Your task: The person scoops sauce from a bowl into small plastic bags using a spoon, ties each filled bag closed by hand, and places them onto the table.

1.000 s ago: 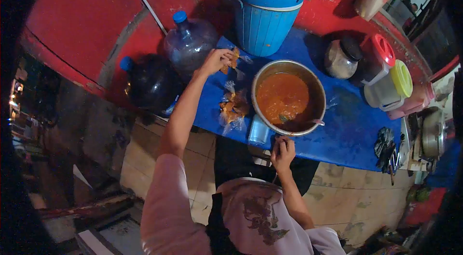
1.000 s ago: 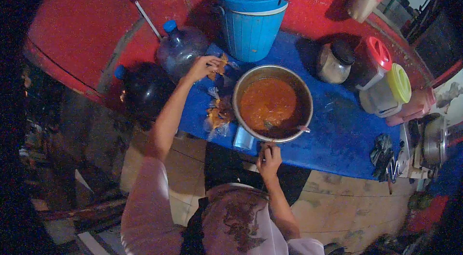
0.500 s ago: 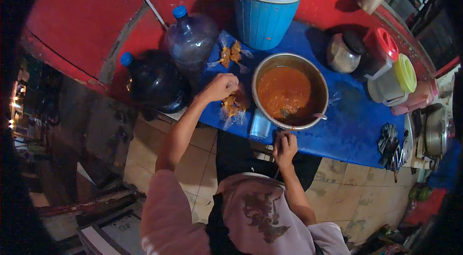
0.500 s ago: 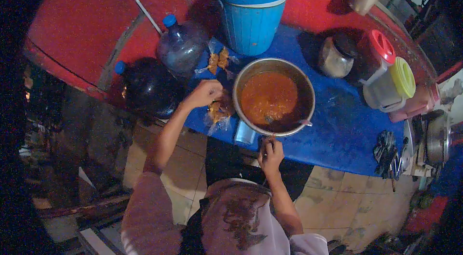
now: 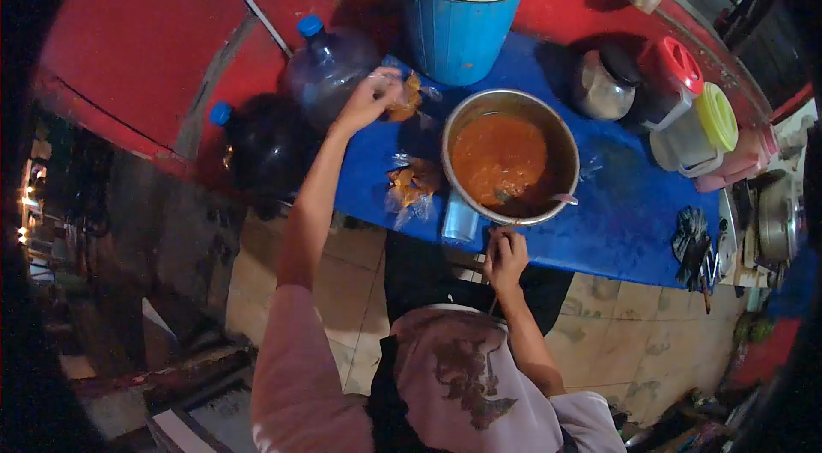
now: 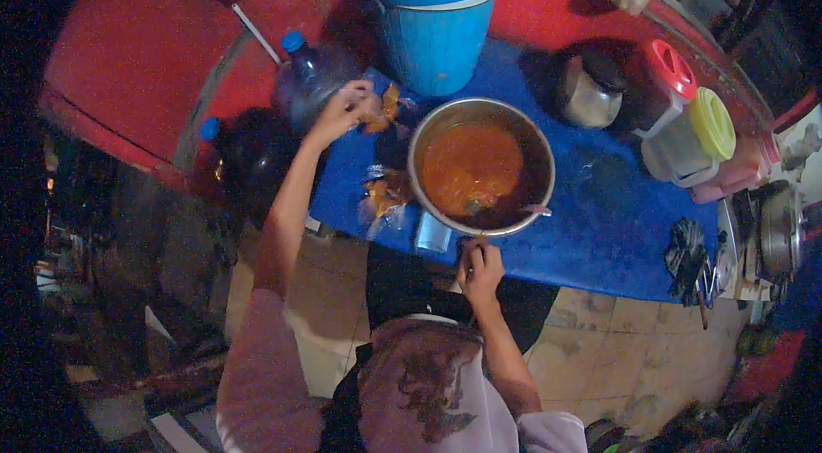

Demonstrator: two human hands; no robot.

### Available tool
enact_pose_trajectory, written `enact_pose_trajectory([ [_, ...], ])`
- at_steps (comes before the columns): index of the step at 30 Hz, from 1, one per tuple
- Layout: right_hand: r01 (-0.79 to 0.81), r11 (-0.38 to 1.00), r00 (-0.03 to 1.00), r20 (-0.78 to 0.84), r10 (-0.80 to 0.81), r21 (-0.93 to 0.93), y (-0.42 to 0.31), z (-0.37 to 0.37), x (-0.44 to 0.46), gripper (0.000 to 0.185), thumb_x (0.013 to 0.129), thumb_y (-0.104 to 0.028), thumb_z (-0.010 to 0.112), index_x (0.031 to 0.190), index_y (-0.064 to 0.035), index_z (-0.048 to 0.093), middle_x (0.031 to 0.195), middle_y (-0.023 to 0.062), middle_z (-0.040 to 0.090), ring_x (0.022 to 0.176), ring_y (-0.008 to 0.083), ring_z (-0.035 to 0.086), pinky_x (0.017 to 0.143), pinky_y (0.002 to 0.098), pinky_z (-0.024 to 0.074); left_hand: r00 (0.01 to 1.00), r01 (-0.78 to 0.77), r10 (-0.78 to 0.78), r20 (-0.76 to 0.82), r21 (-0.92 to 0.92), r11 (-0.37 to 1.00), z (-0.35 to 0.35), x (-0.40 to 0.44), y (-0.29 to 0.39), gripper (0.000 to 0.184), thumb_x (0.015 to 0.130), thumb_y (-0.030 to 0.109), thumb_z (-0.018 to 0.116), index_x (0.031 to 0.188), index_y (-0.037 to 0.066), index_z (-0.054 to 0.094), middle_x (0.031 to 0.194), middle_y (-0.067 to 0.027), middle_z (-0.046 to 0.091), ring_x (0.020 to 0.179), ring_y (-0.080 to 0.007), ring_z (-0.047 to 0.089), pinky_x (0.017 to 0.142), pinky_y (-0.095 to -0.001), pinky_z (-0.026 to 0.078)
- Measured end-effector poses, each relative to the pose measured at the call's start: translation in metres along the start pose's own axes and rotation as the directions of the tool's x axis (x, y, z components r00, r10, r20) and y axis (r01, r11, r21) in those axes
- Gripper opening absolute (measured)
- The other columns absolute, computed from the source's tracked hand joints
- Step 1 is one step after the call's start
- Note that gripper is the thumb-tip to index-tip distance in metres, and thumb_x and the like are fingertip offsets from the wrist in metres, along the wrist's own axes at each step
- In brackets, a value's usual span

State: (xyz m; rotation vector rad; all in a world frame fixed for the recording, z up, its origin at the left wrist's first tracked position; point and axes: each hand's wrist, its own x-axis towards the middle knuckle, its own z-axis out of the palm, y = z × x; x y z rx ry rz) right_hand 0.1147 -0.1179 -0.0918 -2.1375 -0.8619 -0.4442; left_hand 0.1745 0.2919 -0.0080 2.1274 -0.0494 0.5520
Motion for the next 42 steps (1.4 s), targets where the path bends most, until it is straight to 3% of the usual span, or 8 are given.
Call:
enact_pose_trajectory([
  [2, 0.018, 1.000, 1.000, -0.019, -0.018, 0.021, -0.001, 0.000, 0.003, 0.033, 0.062, 0.000, 0.064, 0.095, -0.0052, 0.061, 0.096, 0.0130, 0.057, 0.081, 0.0325, 0.055, 0.066, 0.0398, 0.0467, 0.958, 0.277, -0.279, -0.062, -0.033, 0.960, 0.013, -0.008, 0.025, 0.033, 0.083, 0.023, 0.067, 0.109, 0.007, 0.054, 0.107, -0.0101, 0.056, 0.092, -0.0232, 0.058, 0.076, -0.0389, 0.047],
  [4, 0.023, 0.999, 0.999, -0.023, -0.023, 0.025, -0.001, 0.001, 0.005, 0.033, 0.062, -0.001, 0.064, 0.094, -0.0052, 0.060, 0.096, 0.0130, 0.057, 0.080, 0.0324, 0.055, 0.066, 0.0399, 0.0465, 0.919, 0.385, -0.267, -0.291, 0.510, 0.769, 0.023, -0.017, 0.043, 0.037, 0.076, 0.018, 0.071, 0.107, 0.008, 0.053, 0.106, -0.0149, 0.055, 0.097, -0.0315, 0.058, 0.082, -0.0420, 0.046],
  [7, 0.007, 1.000, 1.000, -0.012, -0.007, 0.015, 0.004, 0.003, 0.000, 0.033, 0.061, -0.002, 0.066, 0.093, -0.0055, 0.060, 0.096, 0.0129, 0.056, 0.080, 0.0324, 0.055, 0.065, 0.0403, 0.0463, 0.961, 0.067, -0.152, 0.232, 0.336, 0.940, 0.027, -0.053, 0.057, 0.044, 0.071, 0.015, 0.073, 0.110, 0.005, 0.054, 0.109, -0.0159, 0.055, 0.101, -0.0362, 0.056, 0.085, -0.0429, 0.045],
  [10, 0.004, 1.000, 1.000, 0.012, -0.004, 0.002, 0.007, 0.001, -0.003, 0.034, 0.060, -0.001, 0.066, 0.093, -0.0058, 0.060, 0.095, 0.0128, 0.057, 0.080, 0.0323, 0.055, 0.065, 0.0403, 0.0462, 0.917, -0.300, 0.114, 0.383, 0.471, 0.829, 0.038, -0.092, 0.044, 0.044, 0.072, 0.007, 0.073, 0.113, 0.006, 0.058, 0.098, -0.0135, 0.061, 0.092, -0.0293, 0.060, 0.077, -0.0377, 0.048],
  [14, 0.018, 0.999, 1.000, -0.003, -0.018, 0.032, 0.002, -0.001, 0.001, 0.034, 0.060, 0.001, 0.066, 0.093, -0.0052, 0.060, 0.094, 0.0126, 0.057, 0.078, 0.0319, 0.054, 0.064, 0.0398, 0.0458, 0.874, 0.063, -0.175, 0.454, 0.251, 0.966, 0.031, -0.081, 0.047, 0.031, 0.070, 0.001, 0.071, 0.101, 0.002, 0.065, 0.094, -0.0141, 0.064, 0.089, -0.0318, 0.062, 0.077, -0.0382, 0.050],
  [26, 0.024, 1.000, 0.999, -0.037, -0.024, 0.016, -0.001, 0.000, 0.004, 0.031, 0.064, 0.001, 0.064, 0.094, -0.0046, 0.061, 0.093, 0.0119, 0.057, 0.078, 0.0314, 0.055, 0.064, 0.0392, 0.0466, 0.973, -0.161, 0.089, 0.211, 0.355, 0.921, 0.008, -0.014, 0.048, 0.023, 0.074, 0.006, 0.069, 0.097, 0.004, 0.066, 0.104, -0.0125, 0.061, 0.103, -0.0323, 0.057, 0.091, -0.0394, 0.045],
  [34, 0.006, 1.000, 1.000, -0.018, -0.006, 0.007, 0.006, 0.004, -0.003, 0.038, 0.062, -0.001, 0.064, 0.099, -0.0051, 0.061, 0.098, 0.0133, 0.058, 0.081, 0.0326, 0.056, 0.068, 0.0394, 0.0482, 0.928, 0.355, -0.225, -0.296, 0.521, 0.776, 0.112, -0.153, 0.125, 0.041, 0.081, 0.038, 0.066, 0.112, 0.011, 0.061, 0.130, -0.0177, 0.041, 0.121, -0.0381, 0.037, 0.094, -0.0541, 0.034],
  [42, 0.032, 0.998, 0.999, 0.013, -0.033, 0.052, 0.003, -0.002, -0.001, 0.039, 0.059, 0.002, 0.065, 0.097, -0.0031, 0.059, 0.097, 0.0142, 0.057, 0.084, 0.0334, 0.056, 0.070, 0.0392, 0.0482, 0.947, 0.242, -0.088, -0.310, 0.505, 0.829, 0.104, -0.107, 0.065, 0.027, 0.073, -0.004, 0.062, 0.100, 0.001, 0.064, 0.109, -0.0158, 0.058, 0.105, -0.0355, 0.052, 0.090, -0.0413, 0.043],
])
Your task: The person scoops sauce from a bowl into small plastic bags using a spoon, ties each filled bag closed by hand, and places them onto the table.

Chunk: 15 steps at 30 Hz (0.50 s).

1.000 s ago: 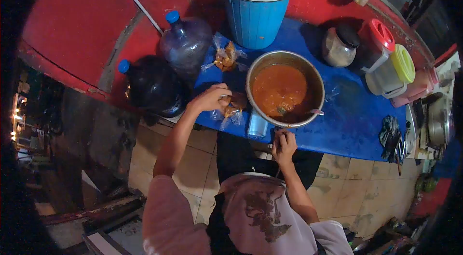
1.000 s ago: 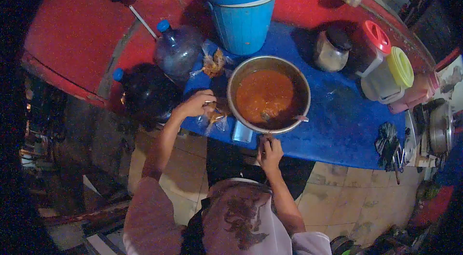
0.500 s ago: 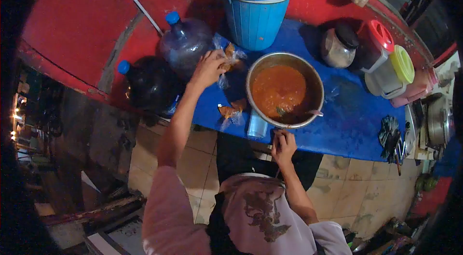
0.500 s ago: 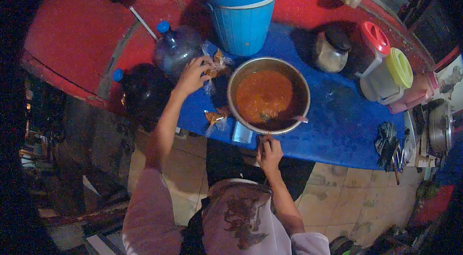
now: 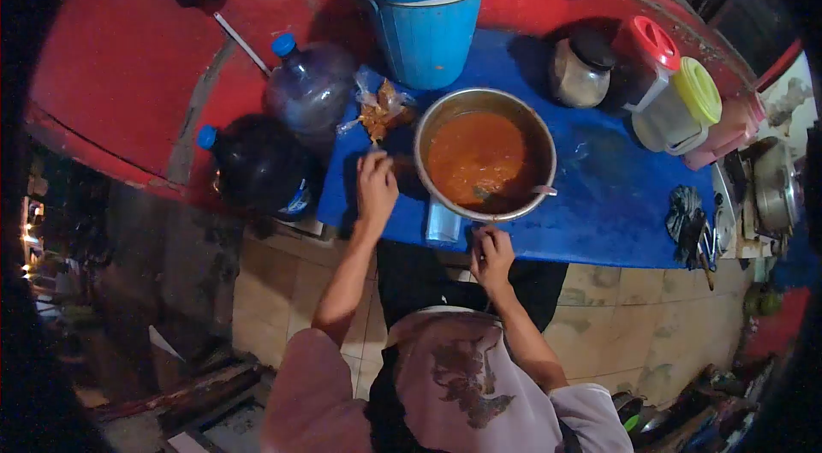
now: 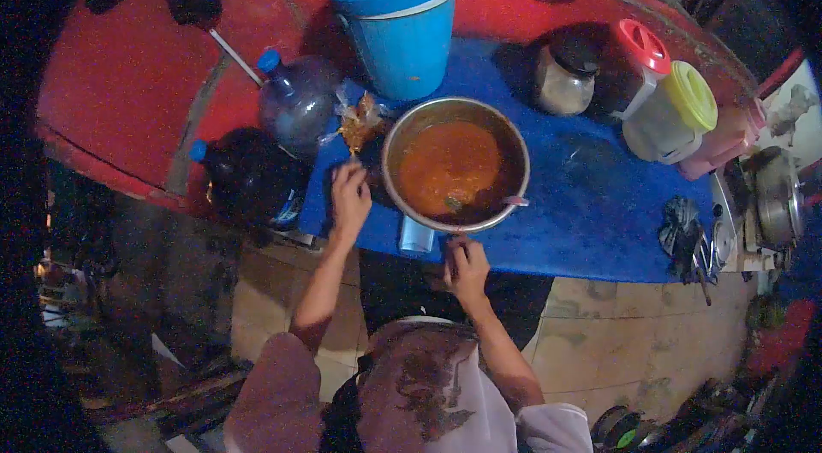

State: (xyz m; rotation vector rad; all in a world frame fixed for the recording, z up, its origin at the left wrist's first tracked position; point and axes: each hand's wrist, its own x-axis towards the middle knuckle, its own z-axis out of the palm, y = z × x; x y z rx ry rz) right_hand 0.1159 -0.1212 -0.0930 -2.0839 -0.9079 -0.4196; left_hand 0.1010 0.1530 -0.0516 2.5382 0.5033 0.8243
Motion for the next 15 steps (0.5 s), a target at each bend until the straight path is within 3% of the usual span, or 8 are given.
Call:
enact_pose_trajectory([
  [4, 0.063, 0.987, 0.998, 0.013, -0.065, 0.146, -0.024, 0.005, 0.011, 0.036, 0.065, -0.001, 0.070, 0.098, -0.0016, 0.058, 0.102, 0.0155, 0.056, 0.088, 0.0331, 0.056, 0.074, 0.0398, 0.0475, 0.996, -0.031, 0.012, -0.088, -0.211, 0.977, -0.007, 0.046, 0.011, 0.035, 0.070, -0.009, 0.062, 0.104, 0.000, 0.061, 0.114, -0.0170, 0.057, 0.112, -0.0361, 0.049, 0.097, -0.0416, 0.040],
  [5, 0.068, 0.987, 0.995, 0.062, -0.078, 0.143, -0.033, 0.003, 0.019, 0.033, 0.067, -0.006, 0.071, 0.098, -0.0018, 0.059, 0.104, 0.0155, 0.057, 0.091, 0.0338, 0.055, 0.077, 0.0416, 0.0463, 0.996, -0.037, 0.018, -0.092, -0.210, 0.977, -0.012, 0.047, 0.020, 0.035, 0.070, -0.009, 0.062, 0.104, 0.000, 0.061, 0.114, -0.0170, 0.057, 0.112, -0.0361, 0.049, 0.097, -0.0416, 0.040],
  [7, 0.067, 0.995, 0.988, 0.134, -0.076, 0.076, -0.040, 0.001, 0.029, 0.030, 0.069, -0.007, 0.070, 0.097, -0.0024, 0.061, 0.102, 0.0141, 0.058, 0.093, 0.0335, 0.055, 0.078, 0.0433, 0.0458, 0.974, -0.046, 0.038, -0.224, -0.028, 0.999, -0.025, 0.033, 0.040, 0.033, 0.072, -0.006, 0.063, 0.104, 0.000, 0.060, 0.115, -0.0178, 0.056, 0.114, -0.0357, 0.049, 0.099, -0.0408, 0.040],
  [9, 0.127, 0.992, 0.974, 0.187, -0.126, 0.008, -0.036, 0.002, 0.035, 0.026, 0.068, -0.006, 0.067, 0.093, -0.0030, 0.062, 0.095, 0.0116, 0.061, 0.091, 0.0326, 0.057, 0.073, 0.0445, 0.0479, 0.994, -0.091, 0.069, -0.089, -0.270, 0.959, -0.021, -0.002, 0.035, 0.024, 0.075, -0.002, 0.063, 0.099, 0.000, 0.060, 0.110, -0.0174, 0.058, 0.108, -0.0344, 0.053, 0.095, -0.0405, 0.042],
  [10, 0.121, 0.993, 0.975, 0.186, -0.120, 0.009, -0.035, 0.001, 0.037, 0.026, 0.068, -0.006, 0.067, 0.093, -0.0030, 0.062, 0.095, 0.0116, 0.061, 0.091, 0.0326, 0.057, 0.073, 0.0445, 0.0479, 0.993, -0.031, 0.079, 0.093, -0.435, 0.900, -0.021, -0.023, 0.035, 0.015, 0.078, 0.003, 0.064, 0.092, 0.000, 0.061, 0.103, -0.0164, 0.060, 0.103, -0.0332, 0.057, 0.092, -0.0402, 0.044],
  [11, 0.089, 0.996, 0.967, 0.236, -0.094, 0.032, -0.034, -0.002, 0.038, 0.024, 0.067, -0.006, 0.066, 0.090, -0.0029, 0.062, 0.094, 0.0123, 0.061, 0.089, 0.0321, 0.058, 0.070, 0.0439, 0.0489, 0.944, 0.018, 0.136, 0.301, -0.459, 0.888, -0.032, -0.037, 0.047, 0.015, 0.077, 0.006, 0.067, 0.090, 0.000, 0.063, 0.102, -0.0153, 0.061, 0.104, -0.0319, 0.057, 0.091, -0.0394, 0.045],
  [13, 0.089, 0.996, 0.956, 0.281, -0.079, -0.021, -0.030, 0.001, 0.034, 0.017, 0.067, -0.005, 0.062, 0.084, -0.0025, 0.061, 0.087, 0.0119, 0.062, 0.086, 0.0304, 0.060, 0.063, 0.0407, 0.0523, 0.911, -0.099, 0.261, 0.319, -0.447, 0.889, -0.026, -0.071, 0.053, 0.022, 0.076, 0.008, 0.070, 0.095, -0.001, 0.065, 0.110, -0.0140, 0.061, 0.110, -0.0303, 0.055, 0.094, -0.0375, 0.044],
  [15, 0.082, 0.997, 0.942, 0.326, -0.073, -0.014, -0.025, 0.002, 0.026, 0.015, 0.069, -0.005, 0.061, 0.084, -0.0023, 0.060, 0.092, 0.0128, 0.061, 0.087, 0.0300, 0.060, 0.063, 0.0403, 0.0527, 0.893, -0.121, 0.296, 0.340, -0.451, 0.884, -0.016, -0.088, 0.052, 0.025, 0.076, 0.009, 0.070, 0.098, -0.001, 0.065, 0.113, -0.0138, 0.061, 0.113, -0.0298, 0.054, 0.095, -0.0373, 0.044],
])
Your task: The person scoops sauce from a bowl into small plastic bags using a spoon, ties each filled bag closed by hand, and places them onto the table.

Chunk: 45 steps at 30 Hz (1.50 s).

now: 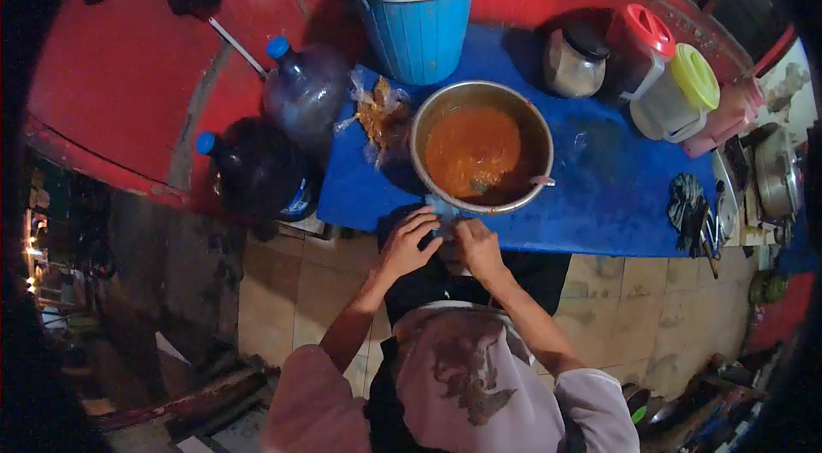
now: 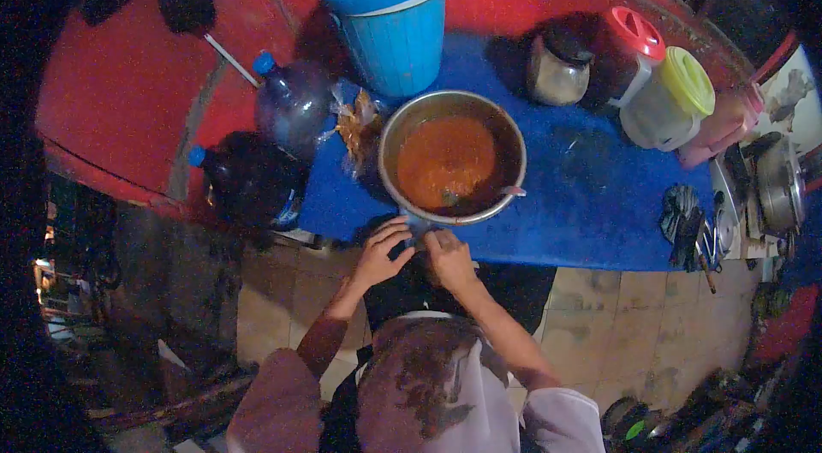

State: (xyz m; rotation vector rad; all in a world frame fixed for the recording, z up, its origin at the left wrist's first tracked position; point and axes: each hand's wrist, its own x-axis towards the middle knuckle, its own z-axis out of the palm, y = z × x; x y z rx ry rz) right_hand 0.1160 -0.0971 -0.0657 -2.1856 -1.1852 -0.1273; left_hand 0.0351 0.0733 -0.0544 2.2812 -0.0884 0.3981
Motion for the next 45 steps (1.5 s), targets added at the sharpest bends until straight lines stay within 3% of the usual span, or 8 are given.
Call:
enact_pose_trajectory([
  [11, 0.184, 0.965, 0.983, 0.025, -0.182, -0.188, -0.010, -0.014, -0.003, 0.023, 0.071, -0.007, 0.062, 0.092, 0.0010, 0.063, 0.122, 0.0207, 0.051, 0.097, 0.0337, 0.053, 0.071, 0.0417, 0.0473, 0.981, 0.014, 0.000, -0.195, 0.069, 0.998, 0.024, 0.000, 0.017, 0.015, 0.081, 0.006, 0.063, 0.095, 0.000, 0.065, 0.105, -0.0138, 0.065, 0.108, -0.0285, 0.059, 0.088, -0.0366, 0.050],
  [29, -0.039, 0.919, 0.997, -0.043, 0.061, 0.392, -0.020, -0.036, -0.013, 0.022, 0.083, -0.020, 0.065, 0.077, -0.0002, 0.057, 0.089, 0.0113, 0.055, 0.087, 0.0268, 0.055, 0.074, 0.0350, 0.0454, 0.995, -0.023, 0.039, -0.090, 0.173, 0.985, 0.029, -0.015, -0.010, 0.016, 0.067, 0.002, 0.066, 0.082, 0.005, 0.068, 0.123, -0.0071, 0.059, 0.127, -0.0264, 0.044, 0.109, -0.0535, 0.024],
  [31, -0.386, -0.142, 0.835, 0.411, 0.367, 0.911, -0.036, -0.055, -0.019, 0.034, 0.094, -0.029, 0.052, 0.073, -0.0028, 0.053, 0.077, 0.0052, 0.055, 0.075, 0.0192, 0.055, 0.068, 0.0302, 0.0440, 0.991, -0.056, 0.073, -0.109, 0.148, 0.987, 0.021, -0.010, -0.006, 0.024, 0.065, 0.002, 0.067, 0.088, 0.003, 0.067, 0.124, -0.0092, 0.058, 0.129, -0.0280, 0.042, 0.109, -0.0539, 0.022],
  [33, -0.509, -0.114, 0.742, 0.502, 0.445, 0.853, -0.043, -0.069, -0.014, 0.042, 0.100, -0.033, 0.038, 0.071, -0.0055, 0.051, 0.067, 0.0011, 0.051, 0.063, 0.0115, 0.051, 0.059, 0.0266, 0.0407, 0.991, -0.053, 0.074, -0.113, 0.183, 0.982, 0.006, -0.004, 0.018, 0.033, 0.068, 0.005, 0.065, 0.101, 0.003, 0.064, 0.125, -0.0118, 0.057, 0.128, -0.0324, 0.043, 0.110, -0.0517, 0.021],
  [35, -0.365, 0.403, 0.861, 0.139, 0.490, 0.839, -0.033, -0.057, -0.017, 0.040, 0.100, -0.030, 0.039, 0.070, -0.0057, 0.050, 0.066, 0.0004, 0.049, 0.056, 0.0085, 0.045, 0.052, 0.0255, 0.0360, 0.988, -0.002, 0.026, -0.151, 0.159, 0.987, 0.008, -0.005, 0.041, 0.033, 0.082, 0.014, 0.060, 0.112, 0.001, 0.060, 0.125, -0.0149, 0.056, 0.123, -0.0330, 0.047, 0.108, -0.0482, 0.027],
  [38, -0.499, 0.353, 0.807, 0.275, 0.523, 0.791, -0.030, -0.065, -0.019, 0.036, 0.099, -0.028, 0.043, 0.072, -0.0047, 0.051, 0.065, -0.0016, 0.048, 0.059, 0.0054, 0.041, 0.052, 0.0244, 0.0330, 0.903, 0.194, -0.426, -0.051, -0.837, 0.512, 0.003, -0.012, 0.075, 0.020, 0.092, 0.010, 0.056, 0.107, -0.003, 0.061, 0.115, -0.0176, 0.059, 0.102, -0.0217, 0.060, 0.090, -0.0389, 0.047],
  [41, -0.549, 0.272, 0.773, 0.357, 0.524, 0.790, -0.033, -0.065, -0.017, 0.025, 0.095, -0.022, 0.055, 0.077, -0.0035, 0.056, 0.068, -0.0014, 0.053, 0.065, 0.0051, 0.046, 0.055, 0.0236, 0.0366, 0.860, 0.430, -0.500, 0.096, -0.665, 0.611, -0.001, -0.009, 0.088, 0.015, 0.087, 0.004, 0.063, 0.100, -0.003, 0.062, 0.097, -0.0120, 0.065, 0.081, -0.0152, 0.064, 0.071, -0.0283, 0.053],
  [45, -0.492, 0.364, 0.855, 0.361, 0.372, 0.790, -0.021, -0.066, -0.025, 0.014, 0.082, -0.007, 0.069, 0.090, 0.0013, 0.061, 0.075, 0.0025, 0.061, 0.071, 0.0096, 0.058, 0.065, 0.0242, 0.0480, 0.811, 0.405, -0.576, -0.104, -0.611, 0.680, -0.002, -0.006, 0.090, 0.014, 0.087, 0.009, 0.065, 0.089, -0.005, 0.064, 0.074, -0.0060, 0.066, 0.065, -0.0078, 0.061, 0.058, -0.0210, 0.049],
])
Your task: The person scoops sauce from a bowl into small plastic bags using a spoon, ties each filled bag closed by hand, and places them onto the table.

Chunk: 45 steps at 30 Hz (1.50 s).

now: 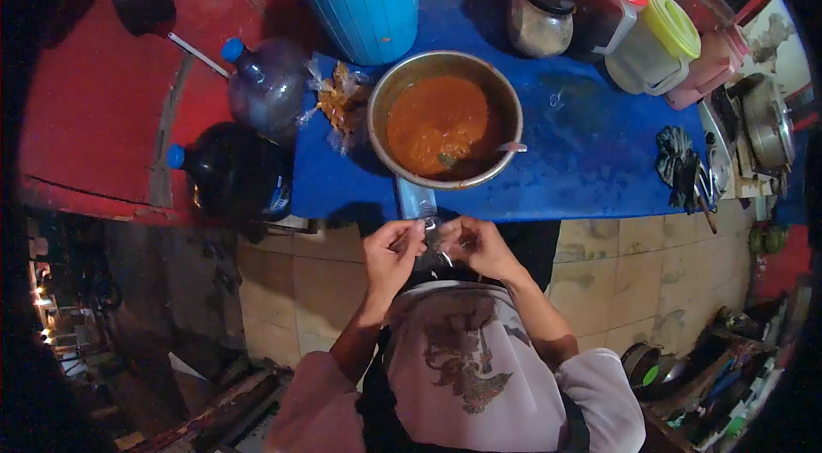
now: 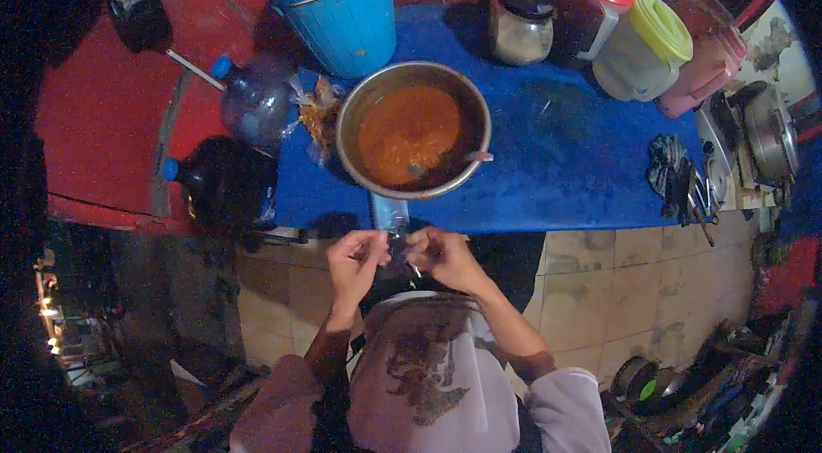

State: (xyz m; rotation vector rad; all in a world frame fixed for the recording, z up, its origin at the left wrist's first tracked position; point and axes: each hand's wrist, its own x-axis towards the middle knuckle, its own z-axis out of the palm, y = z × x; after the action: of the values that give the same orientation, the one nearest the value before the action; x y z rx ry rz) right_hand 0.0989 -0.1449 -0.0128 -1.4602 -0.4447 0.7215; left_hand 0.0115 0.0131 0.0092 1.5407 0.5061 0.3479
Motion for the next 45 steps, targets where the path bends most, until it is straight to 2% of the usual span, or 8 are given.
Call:
enact_pose_trajectory([
  [10, -0.100, 0.973, 0.995, 0.001, 0.102, 0.206, -0.024, -0.025, -0.015, 0.042, 0.077, -0.007, 0.074, 0.116, 0.0001, 0.059, 0.085, 0.0016, 0.065, 0.079, 0.0100, 0.058, 0.073, 0.0251, 0.0496, 0.988, 0.020, -0.014, -0.153, 0.037, 0.999, -0.006, -0.001, 0.003, 0.012, 0.087, 0.010, 0.065, 0.087, -0.002, 0.063, 0.066, -0.0034, 0.062, 0.052, -0.0073, 0.057, 0.046, -0.0204, 0.045],
  [18, -0.170, 0.964, 0.941, -0.258, 0.221, 0.206, 0.005, -0.029, -0.010, 0.012, 0.083, -0.010, 0.069, 0.080, 0.0014, 0.068, 0.069, 0.0048, 0.065, 0.059, 0.0080, 0.056, 0.053, 0.0233, 0.0451, 0.990, 0.103, -0.103, -0.097, -0.007, 0.995, -0.013, -0.001, -0.008, 0.021, 0.084, 0.014, 0.069, 0.094, -0.002, 0.061, 0.079, -0.0077, 0.063, 0.065, -0.0101, 0.061, 0.056, -0.0242, 0.049],
  [21, -0.205, 0.967, 0.920, -0.307, 0.243, 0.151, 0.008, -0.030, -0.014, 0.008, 0.081, -0.006, 0.069, 0.078, 0.0011, 0.069, 0.067, 0.0048, 0.065, 0.057, 0.0086, 0.056, 0.050, 0.0222, 0.0440, 0.920, -0.276, 0.389, -0.051, 0.621, 0.733, 0.000, 0.003, 0.026, 0.046, 0.065, 0.018, 0.082, 0.104, 0.006, 0.059, 0.119, -0.0145, 0.051, 0.107, -0.0269, 0.051, 0.084, -0.0382, 0.044],
  [25, -0.034, 0.999, 0.896, -0.442, 0.035, 0.010, 0.007, -0.003, -0.013, 0.009, 0.077, -0.004, 0.072, 0.072, 0.0014, 0.068, 0.066, 0.0045, 0.065, 0.058, 0.0079, 0.056, 0.052, 0.0231, 0.0446, 0.834, -0.447, 0.551, 0.038, 0.632, 0.633, 0.013, -0.024, 0.028, 0.039, 0.058, 0.014, 0.086, 0.088, 0.004, 0.063, 0.088, -0.0120, 0.061, 0.084, -0.0280, 0.058, 0.079, -0.0385, 0.047],
  [32, -0.059, 0.900, 0.974, -0.173, 0.146, 0.431, 0.005, 0.004, -0.018, 0.011, 0.069, 0.002, 0.075, 0.070, -0.0011, 0.064, 0.071, 0.0030, 0.066, 0.065, 0.0063, 0.057, 0.058, 0.0232, 0.0451, 0.961, 0.056, -0.081, 0.265, 0.102, 0.993, 0.024, -0.019, 0.005, 0.016, 0.076, 0.001, 0.071, 0.091, 0.000, 0.067, 0.085, -0.0082, 0.070, 0.079, -0.0134, 0.066, 0.071, -0.0253, 0.051],
  [39, 0.136, 0.870, 0.882, -0.343, -0.325, -0.474, -0.020, -0.001, -0.023, 0.014, 0.072, -0.001, 0.070, 0.085, -0.0001, 0.068, 0.072, 0.0113, 0.062, 0.065, 0.0185, 0.060, 0.060, 0.0285, 0.0468, 0.975, -0.208, 0.224, 0.008, 0.410, 0.888, 0.016, -0.015, -0.013, 0.005, 0.084, 0.000, 0.061, 0.086, -0.001, 0.066, 0.085, -0.0077, 0.069, 0.073, -0.0087, 0.061, 0.064, -0.0251, 0.048],
  [42, 0.200, 0.808, 0.823, -0.353, -0.446, -0.554, -0.014, -0.005, -0.016, 0.012, 0.078, -0.002, 0.063, 0.089, -0.0005, 0.068, 0.073, 0.0100, 0.063, 0.056, 0.0177, 0.057, 0.052, 0.0270, 0.0448, 0.925, -0.011, -0.020, 0.380, 0.080, 0.997, 0.017, -0.024, -0.008, 0.005, 0.090, 0.003, 0.054, 0.092, 0.001, 0.058, 0.093, -0.0083, 0.065, 0.067, -0.0120, 0.057, 0.063, -0.0237, 0.047],
  [45, -0.110, 0.855, 0.950, -0.199, 0.240, 0.507, -0.011, -0.004, -0.013, 0.014, 0.086, -0.002, 0.053, 0.093, 0.0027, 0.064, 0.070, 0.0048, 0.060, 0.040, 0.0082, 0.043, 0.034, 0.0190, 0.0291, 0.830, 0.207, -0.089, 0.551, -0.155, 0.966, 0.015, -0.024, -0.014, 0.009, 0.096, 0.013, 0.048, 0.096, 0.005, 0.052, 0.085, -0.0056, 0.060, 0.059, -0.0078, 0.050, 0.054, -0.0207, 0.040],
])
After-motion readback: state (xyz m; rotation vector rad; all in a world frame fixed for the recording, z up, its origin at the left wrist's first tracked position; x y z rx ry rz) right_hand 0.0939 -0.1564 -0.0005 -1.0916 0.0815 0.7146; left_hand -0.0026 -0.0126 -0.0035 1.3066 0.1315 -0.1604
